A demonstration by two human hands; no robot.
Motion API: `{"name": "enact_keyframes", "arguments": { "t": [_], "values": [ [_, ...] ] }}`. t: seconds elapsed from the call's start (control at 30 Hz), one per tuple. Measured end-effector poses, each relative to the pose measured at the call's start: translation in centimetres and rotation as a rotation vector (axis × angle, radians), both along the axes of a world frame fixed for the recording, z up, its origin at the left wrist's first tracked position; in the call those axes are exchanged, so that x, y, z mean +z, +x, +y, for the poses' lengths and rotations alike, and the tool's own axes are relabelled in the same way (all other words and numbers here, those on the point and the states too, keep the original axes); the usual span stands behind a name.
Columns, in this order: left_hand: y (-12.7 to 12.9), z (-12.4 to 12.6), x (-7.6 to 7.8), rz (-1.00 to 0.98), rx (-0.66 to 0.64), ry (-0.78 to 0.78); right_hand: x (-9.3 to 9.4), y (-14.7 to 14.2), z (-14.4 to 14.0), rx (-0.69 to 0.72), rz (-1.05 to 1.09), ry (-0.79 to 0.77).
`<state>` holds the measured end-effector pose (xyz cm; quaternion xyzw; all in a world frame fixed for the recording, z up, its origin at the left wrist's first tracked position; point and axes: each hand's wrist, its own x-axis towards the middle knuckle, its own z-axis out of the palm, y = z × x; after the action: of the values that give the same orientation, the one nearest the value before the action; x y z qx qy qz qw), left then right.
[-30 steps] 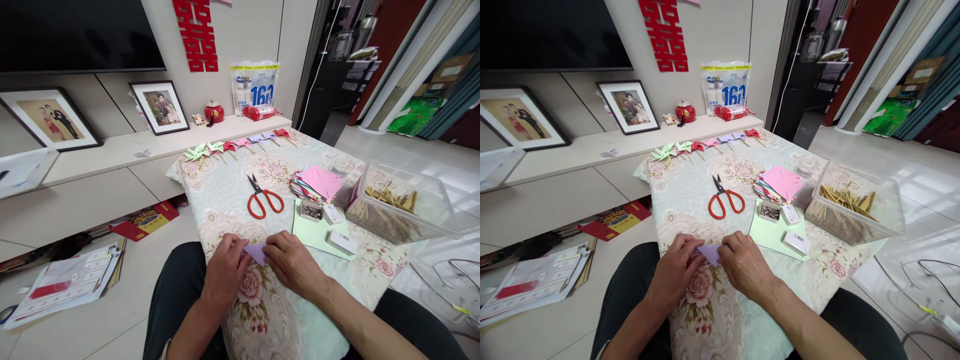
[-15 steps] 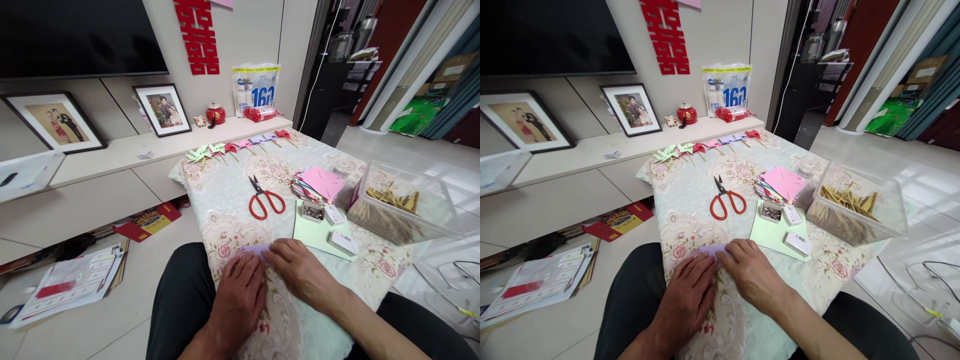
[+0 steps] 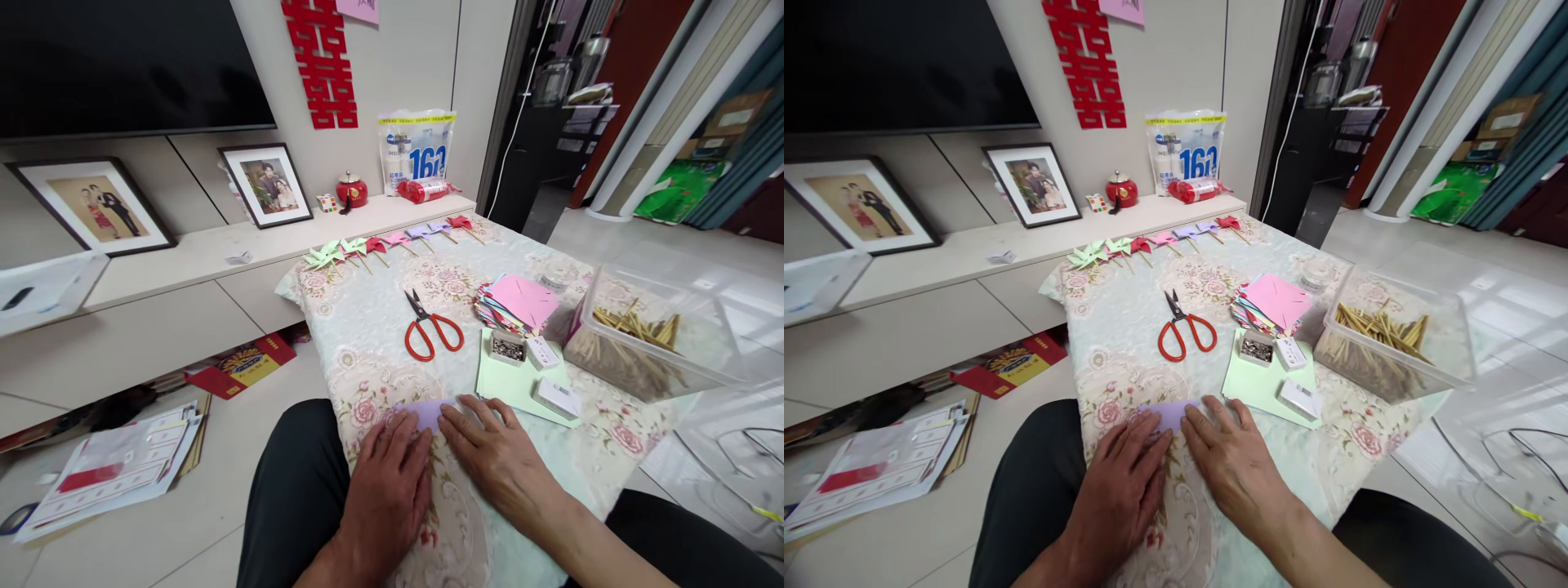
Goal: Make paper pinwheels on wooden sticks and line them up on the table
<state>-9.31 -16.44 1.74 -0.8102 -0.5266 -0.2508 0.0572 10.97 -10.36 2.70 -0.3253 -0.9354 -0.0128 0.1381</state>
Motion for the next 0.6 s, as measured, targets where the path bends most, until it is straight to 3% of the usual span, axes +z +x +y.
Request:
{"name": "enact_keyframes", "arguments": {
  "t": [0.4,0.6],
  "values": [
    [-1.2,-0.5,0.2,0.099,-0.037,-0.064,0.6,-0.1,0.1,0.019,-0.004,-0.023],
    [-1.0,-0.9,-0.7,0.117,0.020,-0.026,0.7,-0.7,0.4,0.022,0.046,-0.070]
  ]
}}
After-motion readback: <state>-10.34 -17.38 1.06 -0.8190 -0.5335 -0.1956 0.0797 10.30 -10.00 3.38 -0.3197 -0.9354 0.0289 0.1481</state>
